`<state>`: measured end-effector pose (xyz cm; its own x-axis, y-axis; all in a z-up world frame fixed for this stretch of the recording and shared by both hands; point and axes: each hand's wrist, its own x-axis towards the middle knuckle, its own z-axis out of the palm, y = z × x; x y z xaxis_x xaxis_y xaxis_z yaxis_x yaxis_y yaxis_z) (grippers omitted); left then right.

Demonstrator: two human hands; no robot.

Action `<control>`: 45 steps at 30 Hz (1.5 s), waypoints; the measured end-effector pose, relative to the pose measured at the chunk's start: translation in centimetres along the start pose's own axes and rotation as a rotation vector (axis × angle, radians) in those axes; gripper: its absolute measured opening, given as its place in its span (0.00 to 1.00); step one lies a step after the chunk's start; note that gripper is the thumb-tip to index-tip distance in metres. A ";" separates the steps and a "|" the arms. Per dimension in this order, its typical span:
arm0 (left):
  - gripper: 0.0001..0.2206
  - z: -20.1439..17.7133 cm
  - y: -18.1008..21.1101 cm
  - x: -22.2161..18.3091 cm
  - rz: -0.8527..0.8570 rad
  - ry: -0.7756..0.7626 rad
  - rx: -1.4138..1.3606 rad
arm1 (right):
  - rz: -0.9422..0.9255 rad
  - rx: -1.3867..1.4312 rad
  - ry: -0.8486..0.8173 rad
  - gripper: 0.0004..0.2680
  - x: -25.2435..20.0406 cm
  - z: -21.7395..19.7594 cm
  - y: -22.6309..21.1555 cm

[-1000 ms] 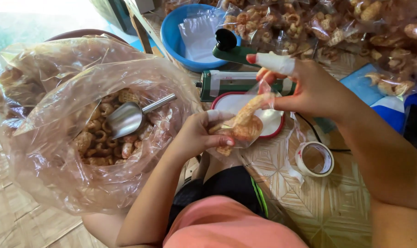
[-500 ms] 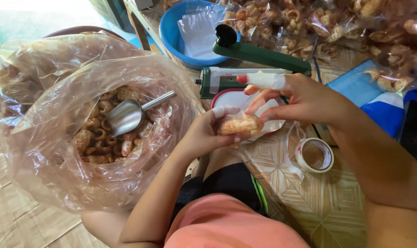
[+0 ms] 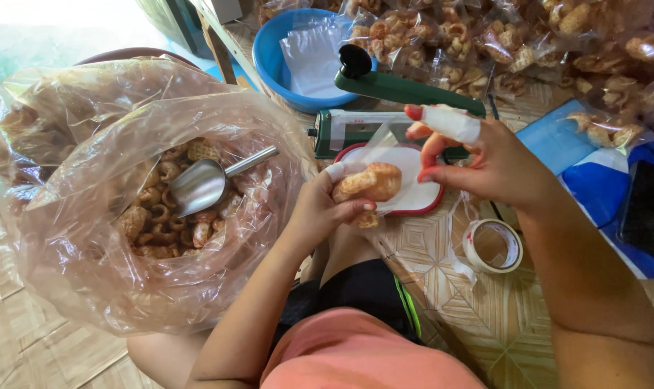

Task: Packaging chicharron into small plastic bags and sealing them with a manual impulse sealer.

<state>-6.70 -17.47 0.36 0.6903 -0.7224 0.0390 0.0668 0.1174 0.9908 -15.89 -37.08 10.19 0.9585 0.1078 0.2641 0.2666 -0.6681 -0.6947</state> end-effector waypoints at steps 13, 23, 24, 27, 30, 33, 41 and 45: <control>0.30 4.8 -3.2 2.6 0.667 0.267 0.257 | -0.088 0.380 0.848 0.22 -0.3 11.7 0.8; 0.21 4.7 -3.7 6.8 0.761 0.148 0.174 | -0.101 0.170 0.939 0.16 -0.7 11.9 5.9; 0.19 4.9 -3.9 6.8 0.706 0.145 0.117 | -0.018 0.180 0.948 0.17 -0.8 12.1 6.5; 0.16 5.0 -3.0 6.7 0.735 0.195 0.075 | 0.044 0.160 0.985 0.14 -1.0 12.4 5.9; 0.15 4.9 -1.5 6.6 0.739 0.220 0.122 | 0.080 0.184 0.893 0.13 -0.5 10.8 3.8; 0.17 4.5 -0.7 6.7 0.681 0.196 0.104 | 0.032 0.371 0.905 0.13 0.1 9.9 4.4; 0.21 3.8 1.0 6.2 0.595 0.005 0.100 | 0.077 0.289 0.849 0.14 1.2 8.0 2.7; 0.24 3.3 1.6 5.9 0.554 -0.036 0.060 | 0.133 0.232 0.788 0.09 0.6 7.1 3.1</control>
<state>-4.89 -23.76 2.57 0.5854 -0.5866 0.5596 -0.3407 0.4484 0.8264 -13.74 -33.86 3.42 0.6546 -0.5658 0.5014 0.2531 -0.4610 -0.8506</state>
